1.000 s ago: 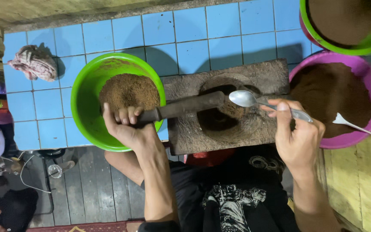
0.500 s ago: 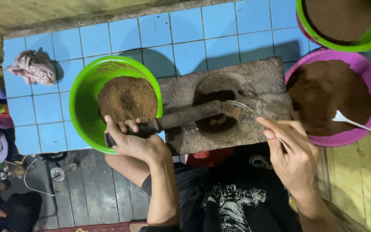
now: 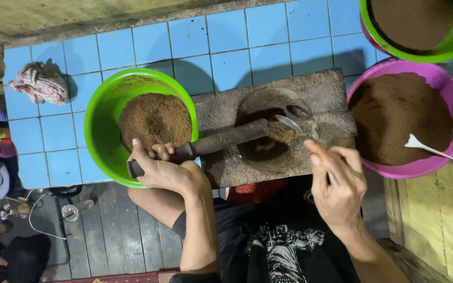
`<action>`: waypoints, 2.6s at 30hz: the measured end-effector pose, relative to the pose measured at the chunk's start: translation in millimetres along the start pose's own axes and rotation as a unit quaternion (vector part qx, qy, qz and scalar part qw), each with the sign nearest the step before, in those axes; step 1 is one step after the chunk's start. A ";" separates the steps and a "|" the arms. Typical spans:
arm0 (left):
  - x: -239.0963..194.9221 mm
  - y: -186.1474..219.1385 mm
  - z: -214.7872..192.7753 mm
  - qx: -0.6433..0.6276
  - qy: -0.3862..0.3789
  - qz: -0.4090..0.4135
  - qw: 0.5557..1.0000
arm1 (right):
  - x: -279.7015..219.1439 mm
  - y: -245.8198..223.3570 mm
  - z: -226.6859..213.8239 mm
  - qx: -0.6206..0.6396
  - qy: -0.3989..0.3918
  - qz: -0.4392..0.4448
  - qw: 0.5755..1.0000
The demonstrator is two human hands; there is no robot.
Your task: The person uses a wooden pestle and a spoon to grind a brown powder in a wooden mortar. They repeatedly scrape the sides of the mortar and transfer the ground powder into a green bowl.
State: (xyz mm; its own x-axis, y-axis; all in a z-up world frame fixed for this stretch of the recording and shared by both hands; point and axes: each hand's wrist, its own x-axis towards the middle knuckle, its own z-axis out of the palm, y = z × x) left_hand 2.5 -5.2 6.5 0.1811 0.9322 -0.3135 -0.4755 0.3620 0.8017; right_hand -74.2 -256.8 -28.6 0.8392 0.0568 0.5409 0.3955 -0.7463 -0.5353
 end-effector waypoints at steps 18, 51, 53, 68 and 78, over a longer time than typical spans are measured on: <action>-4.0 0.9 4.9 -0.024 0.020 0.018 0.999 | 41.9 -26.0 23.4 -0.038 -0.054 0.039 0.997; -7.7 5.3 -30.1 -0.033 0.007 -0.031 0.999 | 69.8 33.3 -15.5 -0.134 -0.196 -0.064 0.969; -6.3 3.1 -31.7 -0.033 0.009 -0.028 0.999 | 63.9 42.1 1.5 -0.113 -0.247 -0.070 0.960; -8.3 4.2 -27.6 -0.038 0.013 -0.006 0.999 | 87.5 33.3 1.5 -0.070 -0.321 -0.013 0.944; 0.9 7.1 -52.4 -0.017 -0.162 -0.002 0.987 | 74.9 23.2 0.7 -0.262 -0.090 -0.059 0.959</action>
State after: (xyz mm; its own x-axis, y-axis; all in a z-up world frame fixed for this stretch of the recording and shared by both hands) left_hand -45.9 -1.9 -14.7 0.4461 0.8849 -0.1342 -0.5010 0.3711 0.7819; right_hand -1.9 -269.4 -0.9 0.8699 0.2390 0.4315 0.2890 -0.9558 -0.0532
